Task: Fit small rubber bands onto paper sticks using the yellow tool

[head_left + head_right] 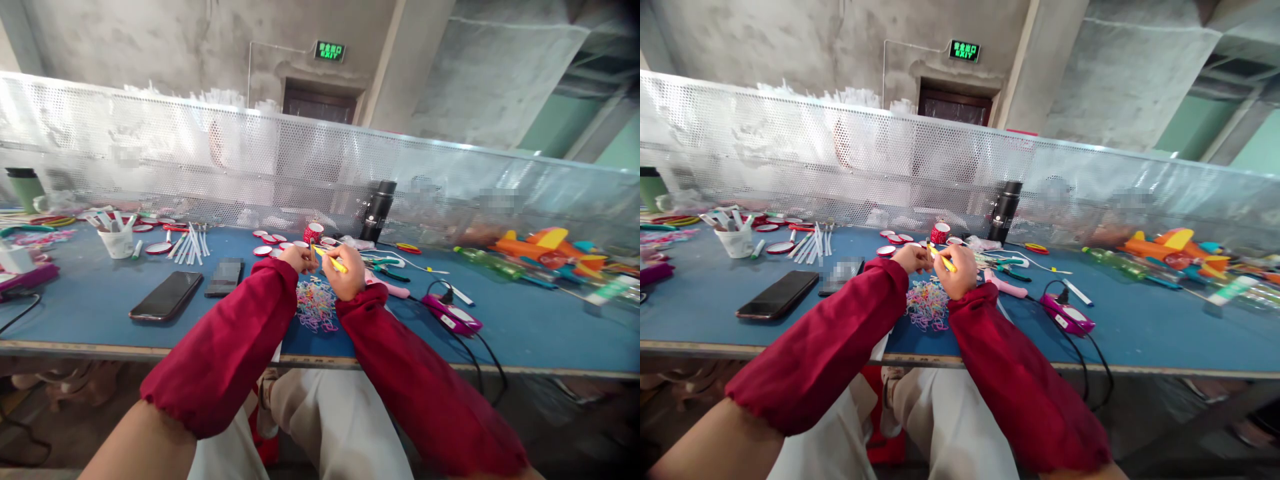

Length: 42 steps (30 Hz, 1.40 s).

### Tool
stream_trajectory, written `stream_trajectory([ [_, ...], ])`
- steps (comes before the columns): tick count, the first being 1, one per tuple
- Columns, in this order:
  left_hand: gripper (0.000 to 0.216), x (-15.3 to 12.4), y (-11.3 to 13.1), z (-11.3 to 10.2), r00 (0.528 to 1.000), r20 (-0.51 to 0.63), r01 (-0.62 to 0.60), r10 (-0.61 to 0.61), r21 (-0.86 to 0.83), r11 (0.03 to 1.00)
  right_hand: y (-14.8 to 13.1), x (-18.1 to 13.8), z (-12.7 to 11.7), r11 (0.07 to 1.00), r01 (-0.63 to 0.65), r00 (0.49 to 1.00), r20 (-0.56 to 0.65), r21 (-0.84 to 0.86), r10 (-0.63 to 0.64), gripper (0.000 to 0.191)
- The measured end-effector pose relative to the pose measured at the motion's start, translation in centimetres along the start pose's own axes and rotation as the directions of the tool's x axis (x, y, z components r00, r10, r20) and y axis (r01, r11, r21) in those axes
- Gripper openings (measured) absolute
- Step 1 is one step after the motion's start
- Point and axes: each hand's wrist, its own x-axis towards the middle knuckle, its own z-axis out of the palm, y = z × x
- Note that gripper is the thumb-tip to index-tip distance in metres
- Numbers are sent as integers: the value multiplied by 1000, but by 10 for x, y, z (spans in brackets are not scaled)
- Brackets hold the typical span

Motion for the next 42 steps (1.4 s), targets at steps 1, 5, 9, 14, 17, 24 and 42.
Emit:
stream_trajectory([
  [1,19,0,0,0,1000,-2,-5,5,21,1000,0,0,0,1000,1,1000,1,0,-1,9],
  [5,11,-2,0,-1,1000,-14,-12,14,90,996,0,0,1,1000,9,1000,0,6,-9,10],
  [9,6,-4,3,0,999,-34,-6,10,125,992,0,-1,1,1000,-3,1000,5,0,3,10],
  [14,7,-3,1,0,999,-29,18,-14,137,990,0,-1,2,1000,-2,1000,11,-13,2,10],
  [17,16,-1,-2,1,1000,-12,10,-8,106,994,2,-1,3,1000,2,1000,6,-12,-2,11],
  [24,31,-2,2,4,999,-14,47,-47,10,999,5,-2,3,1000,-17,999,-34,-7,17,8],
  [42,19,1,-2,2,999,-9,32,-32,-10,999,2,-2,3,1000,1,1000,5,8,-1,9],
])
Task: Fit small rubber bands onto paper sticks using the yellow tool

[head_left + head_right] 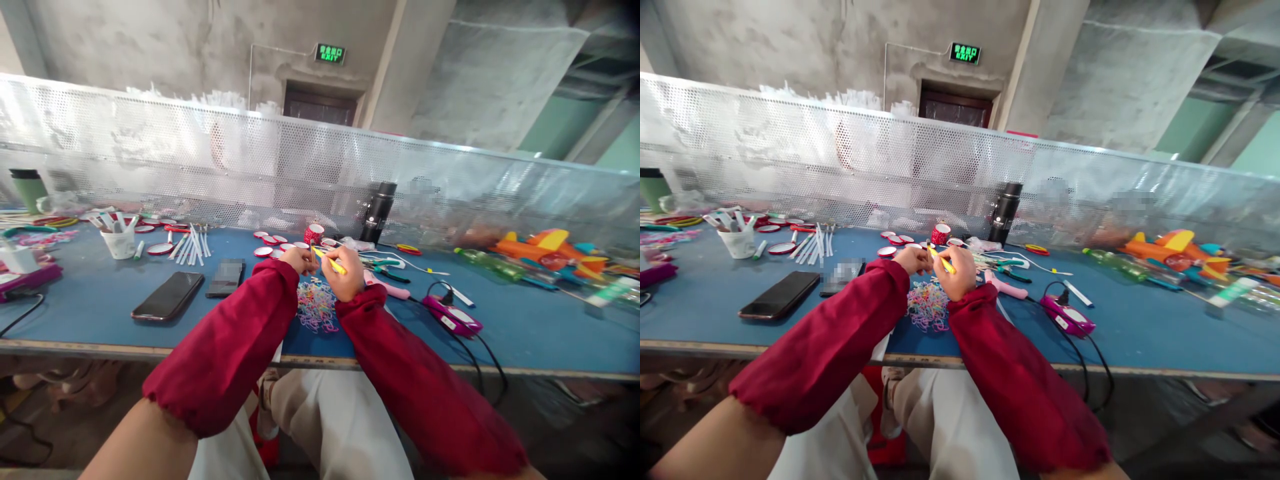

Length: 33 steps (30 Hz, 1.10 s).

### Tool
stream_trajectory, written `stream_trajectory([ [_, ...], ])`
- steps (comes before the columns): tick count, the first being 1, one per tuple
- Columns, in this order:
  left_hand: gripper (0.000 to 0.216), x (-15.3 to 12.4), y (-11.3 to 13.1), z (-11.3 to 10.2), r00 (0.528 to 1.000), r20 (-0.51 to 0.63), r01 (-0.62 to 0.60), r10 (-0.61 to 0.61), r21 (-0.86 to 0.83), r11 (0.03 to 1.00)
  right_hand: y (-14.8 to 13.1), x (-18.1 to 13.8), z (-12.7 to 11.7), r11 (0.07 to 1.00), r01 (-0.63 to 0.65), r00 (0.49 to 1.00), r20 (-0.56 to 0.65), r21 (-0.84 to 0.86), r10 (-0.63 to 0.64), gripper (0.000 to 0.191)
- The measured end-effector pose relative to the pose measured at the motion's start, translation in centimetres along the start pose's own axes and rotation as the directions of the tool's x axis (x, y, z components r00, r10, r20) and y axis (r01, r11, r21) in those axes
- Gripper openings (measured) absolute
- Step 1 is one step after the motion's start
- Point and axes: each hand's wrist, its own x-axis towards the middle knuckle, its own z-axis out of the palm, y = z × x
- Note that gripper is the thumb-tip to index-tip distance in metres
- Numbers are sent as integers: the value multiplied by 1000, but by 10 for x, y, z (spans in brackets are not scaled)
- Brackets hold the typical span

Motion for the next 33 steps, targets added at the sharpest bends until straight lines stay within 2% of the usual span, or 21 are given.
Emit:
stream_trajectory([
  [6,25,0,-1,-1,1000,-4,-2,2,16,1000,1,1,-1,1000,-24,1000,-17,-11,24,8],
  [12,23,-1,1,0,1000,5,-5,5,6,1000,-2,1,-1,1000,10,1000,-5,7,-10,8],
  [33,23,-1,2,0,1000,2,-20,20,26,999,1,1,-1,1000,-3,1000,-17,12,3,8],
])
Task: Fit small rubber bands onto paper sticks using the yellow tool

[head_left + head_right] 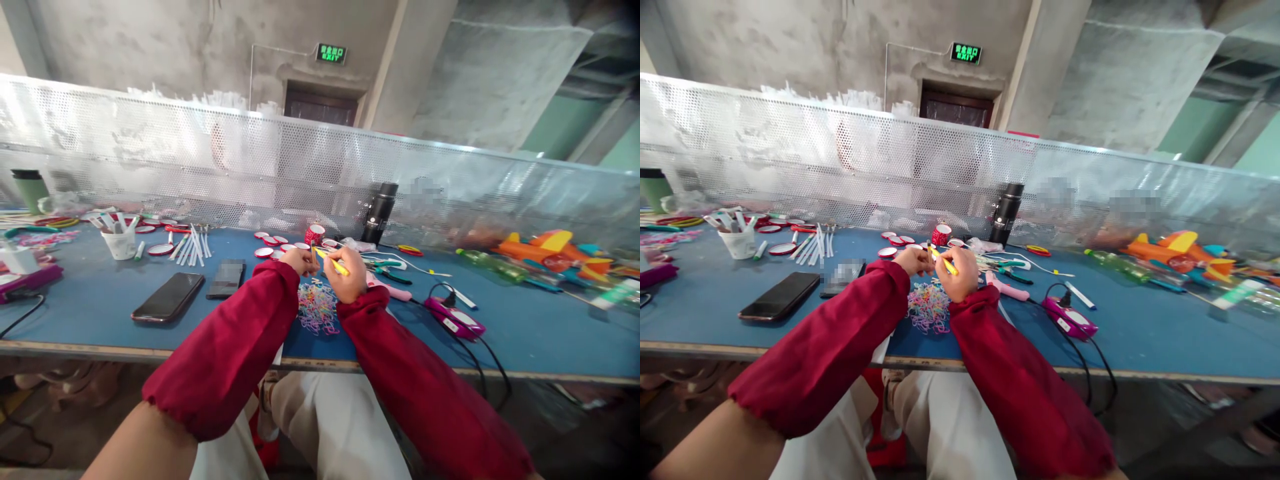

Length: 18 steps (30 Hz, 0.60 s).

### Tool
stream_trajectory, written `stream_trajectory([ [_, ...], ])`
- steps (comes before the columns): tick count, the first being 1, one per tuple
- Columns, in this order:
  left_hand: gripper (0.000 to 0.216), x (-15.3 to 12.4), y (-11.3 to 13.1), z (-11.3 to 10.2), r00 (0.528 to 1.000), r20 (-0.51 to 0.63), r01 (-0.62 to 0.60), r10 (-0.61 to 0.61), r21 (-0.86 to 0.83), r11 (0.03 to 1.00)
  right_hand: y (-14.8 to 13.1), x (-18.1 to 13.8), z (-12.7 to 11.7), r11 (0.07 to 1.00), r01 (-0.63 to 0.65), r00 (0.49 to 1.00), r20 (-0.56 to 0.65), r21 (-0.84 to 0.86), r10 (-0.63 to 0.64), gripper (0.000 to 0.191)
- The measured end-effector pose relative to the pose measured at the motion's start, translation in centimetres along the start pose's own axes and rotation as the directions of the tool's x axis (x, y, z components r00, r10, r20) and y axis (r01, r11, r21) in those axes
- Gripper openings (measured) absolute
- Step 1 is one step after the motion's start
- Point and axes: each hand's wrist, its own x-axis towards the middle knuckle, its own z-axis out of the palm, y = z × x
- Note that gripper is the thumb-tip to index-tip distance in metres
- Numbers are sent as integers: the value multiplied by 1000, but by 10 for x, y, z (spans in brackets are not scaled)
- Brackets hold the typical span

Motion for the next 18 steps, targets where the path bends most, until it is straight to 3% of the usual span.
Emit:
stream_trajectory([
  [11,10,-2,3,-1,1000,8,-2,3,-26,1000,6,-2,2,1000,13,1000,-18,-1,-13,7],
  [18,15,-2,2,-1,1000,-1,-29,29,-45,999,5,-1,2,1000,10,1000,-13,-22,-11,8],
])
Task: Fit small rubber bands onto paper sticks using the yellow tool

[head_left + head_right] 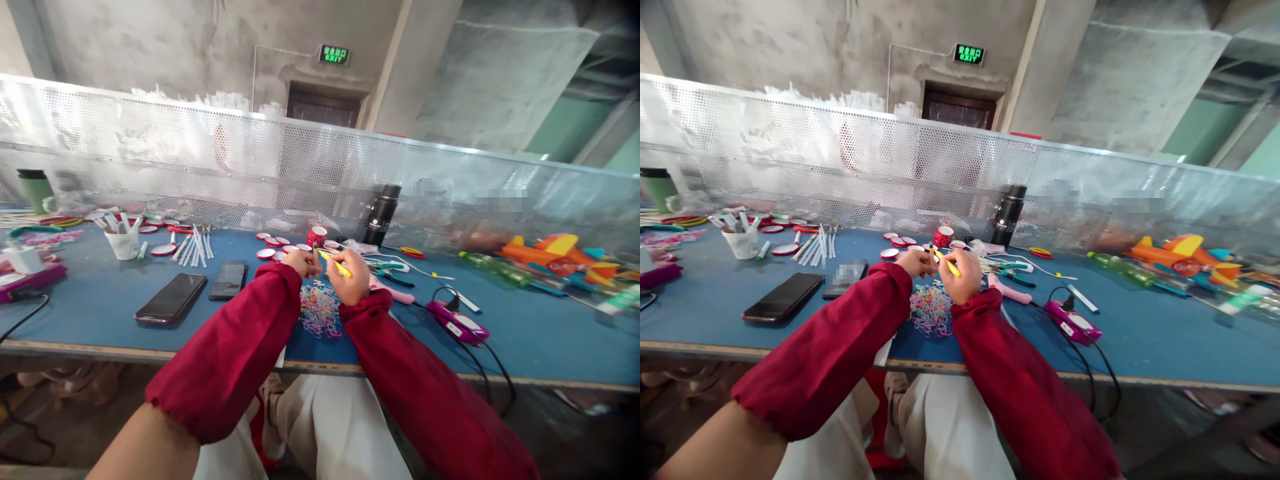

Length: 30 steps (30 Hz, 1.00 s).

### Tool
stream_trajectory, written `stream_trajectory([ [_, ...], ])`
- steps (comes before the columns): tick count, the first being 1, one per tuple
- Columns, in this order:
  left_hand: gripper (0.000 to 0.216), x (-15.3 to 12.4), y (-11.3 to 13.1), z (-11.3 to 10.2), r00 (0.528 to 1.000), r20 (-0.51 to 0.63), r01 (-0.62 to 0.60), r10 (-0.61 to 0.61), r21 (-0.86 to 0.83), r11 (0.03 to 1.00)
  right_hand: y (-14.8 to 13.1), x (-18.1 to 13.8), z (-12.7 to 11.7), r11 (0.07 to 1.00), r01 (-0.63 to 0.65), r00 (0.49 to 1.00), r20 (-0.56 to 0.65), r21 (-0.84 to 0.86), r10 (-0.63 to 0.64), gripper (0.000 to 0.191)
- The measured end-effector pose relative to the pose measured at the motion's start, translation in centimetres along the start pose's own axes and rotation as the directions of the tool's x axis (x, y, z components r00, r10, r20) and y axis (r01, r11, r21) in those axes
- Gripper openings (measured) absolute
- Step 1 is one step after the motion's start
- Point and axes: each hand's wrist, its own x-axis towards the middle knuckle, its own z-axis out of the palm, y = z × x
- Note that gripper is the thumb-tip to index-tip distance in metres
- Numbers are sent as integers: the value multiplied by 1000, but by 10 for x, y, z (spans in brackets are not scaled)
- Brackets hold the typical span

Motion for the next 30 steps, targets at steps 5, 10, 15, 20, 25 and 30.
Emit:
stream_trajectory([
  [5,14,0,1,0,1000,2,2,-2,-23,1000,-1,-1,0,1000,-3,1000,21,30,3,7],
  [10,15,1,-2,0,1000,-11,8,-9,-28,1000,0,-1,1,1000,-18,1000,23,20,18,7],
  [15,15,3,-4,0,999,-18,30,-30,8,1000,-1,-1,1,999,-26,1000,1,30,26,7],
  [20,18,3,-3,1,999,-3,37,-37,3,999,-4,-1,0,999,-28,999,40,35,27,8],
  [25,20,4,-5,1,999,-22,46,-46,12,999,2,-1,0,999,-53,998,19,10,53,7],
  [30,12,-2,3,3,995,-16,98,-99,-39,994,1,-1,-1,999,-39,999,13,22,39,6],
])
